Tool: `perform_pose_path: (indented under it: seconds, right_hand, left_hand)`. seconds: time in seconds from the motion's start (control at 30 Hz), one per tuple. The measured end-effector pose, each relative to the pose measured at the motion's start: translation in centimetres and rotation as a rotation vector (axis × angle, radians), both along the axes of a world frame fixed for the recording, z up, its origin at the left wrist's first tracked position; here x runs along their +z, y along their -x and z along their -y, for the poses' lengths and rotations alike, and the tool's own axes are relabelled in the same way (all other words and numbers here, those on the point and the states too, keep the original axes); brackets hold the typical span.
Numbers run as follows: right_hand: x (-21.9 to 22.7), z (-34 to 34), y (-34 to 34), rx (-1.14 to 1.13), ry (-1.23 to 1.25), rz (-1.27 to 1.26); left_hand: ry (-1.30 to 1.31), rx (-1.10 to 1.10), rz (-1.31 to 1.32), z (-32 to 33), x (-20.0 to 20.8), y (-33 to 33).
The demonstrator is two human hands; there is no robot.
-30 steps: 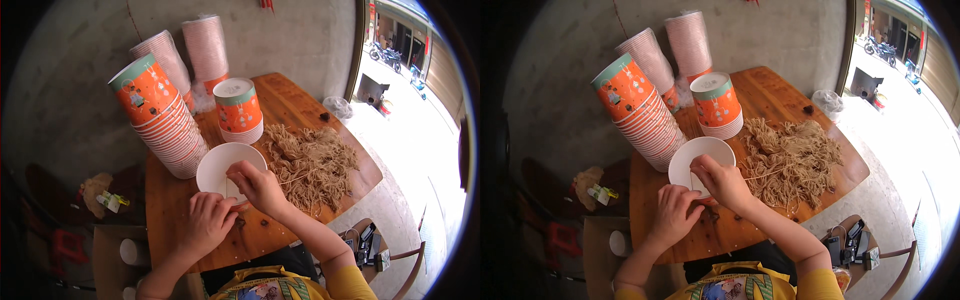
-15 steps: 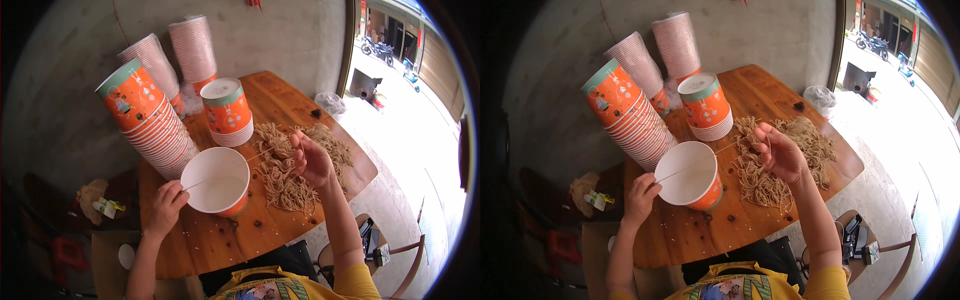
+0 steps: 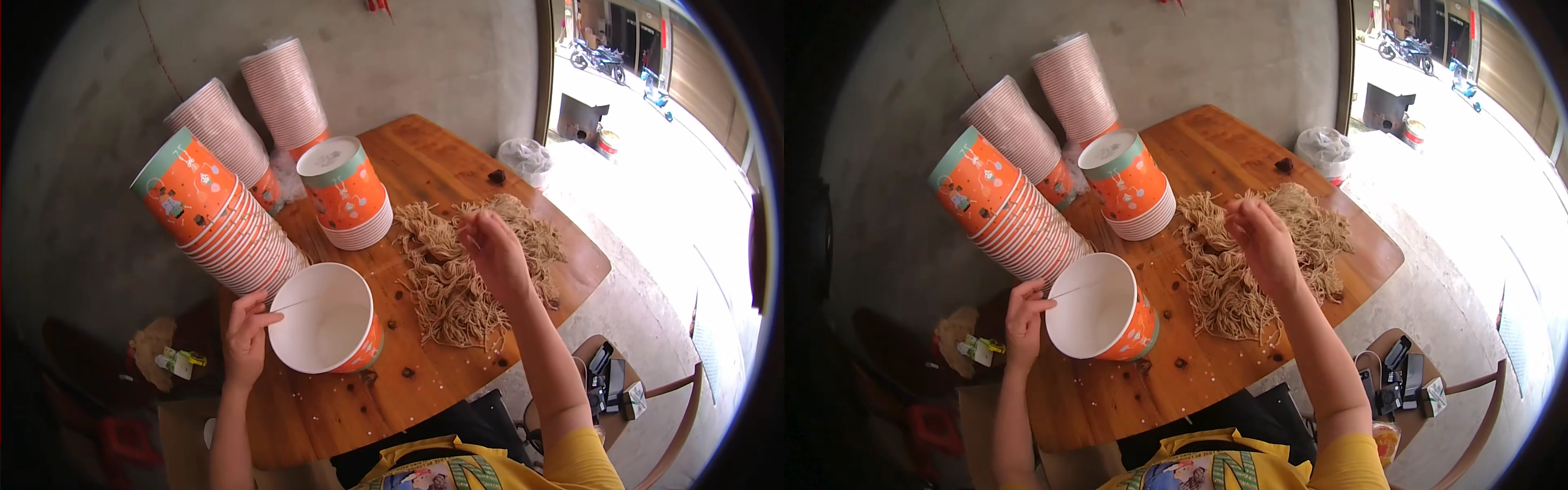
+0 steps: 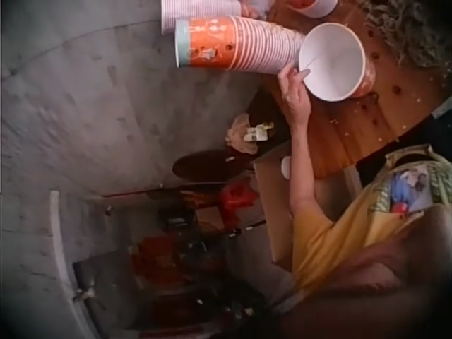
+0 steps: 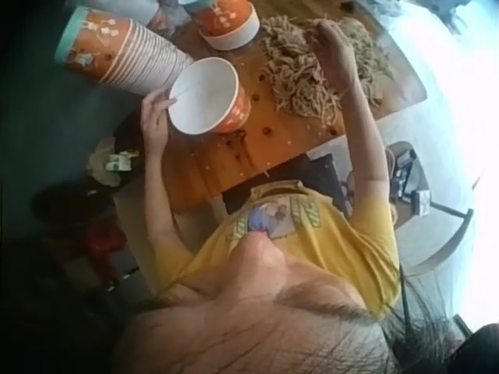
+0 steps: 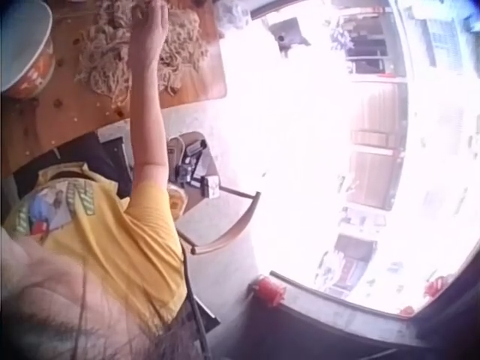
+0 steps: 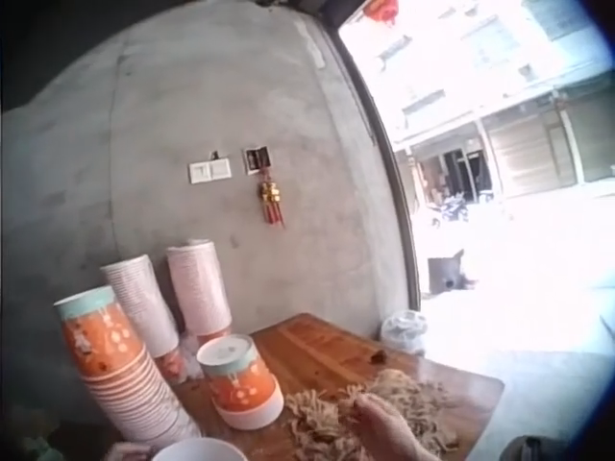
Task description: Threading and knotting string handles onto paper buckets.
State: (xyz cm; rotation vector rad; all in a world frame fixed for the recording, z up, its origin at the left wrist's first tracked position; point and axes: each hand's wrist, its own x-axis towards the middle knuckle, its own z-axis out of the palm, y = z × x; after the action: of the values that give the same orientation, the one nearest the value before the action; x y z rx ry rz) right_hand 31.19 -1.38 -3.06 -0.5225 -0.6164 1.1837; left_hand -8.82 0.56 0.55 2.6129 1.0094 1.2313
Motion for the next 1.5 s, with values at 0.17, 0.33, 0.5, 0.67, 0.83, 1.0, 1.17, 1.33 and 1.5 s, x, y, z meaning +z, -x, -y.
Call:
perform_pose_path:
  seconds: [0.17, 0.33, 0.5, 0.67, 0.83, 1.0, 1.17, 1.33, 1.5]
  right_hand:
    - [-0.7, 0.5, 3.7, 0.23, -0.053, -0.037]
    - [0.3, 2.5, 9.0, 0.29, 0.053, 0.072]
    - [-0.7, 3.7, 8.3, 0.294, -0.037, -0.048]
    - [-1.9, 6.0, 9.8, 0.378, -0.139, -0.171]
    - [-1.2, 5.1, 8.9, 0.165, -0.087, 0.049]
    - [0.6, 5.0, 9.5, -0.043, 0.082, 0.352]
    - [0.1, 5.1, 8.1, -0.103, -0.002, 0.142]
    - [0.9, 7.8, 9.5, 0.159, -0.19, 0.274]
    - [5.0, 11.5, 13.1, 0.65, -0.563, -0.216]
  left_hand:
    - [0.359, -0.407, 0.417, 8.6, 4.8, -8.7]
    - [0.697, -0.813, 0.569, 17.2, 9.8, -11.0]
    - [0.835, -0.75, 0.9, 19.1, 9.9, -12.0]
    - [0.751, -0.866, 0.852, 16.8, 9.8, -11.8]
    - [0.444, -0.629, 0.353, 10.7, 6.3, -10.5]
    - [0.324, 0.007, -0.176, 5.8, 1.9, -11.6]
    - [0.513, 0.055, -0.183, 6.1, 2.2, -10.1]
    - [0.607, 0.056, -0.039, 7.1, 3.2, -7.3]
    - [0.688, 0.012, 0.058, 8.1, 3.0, -6.1]
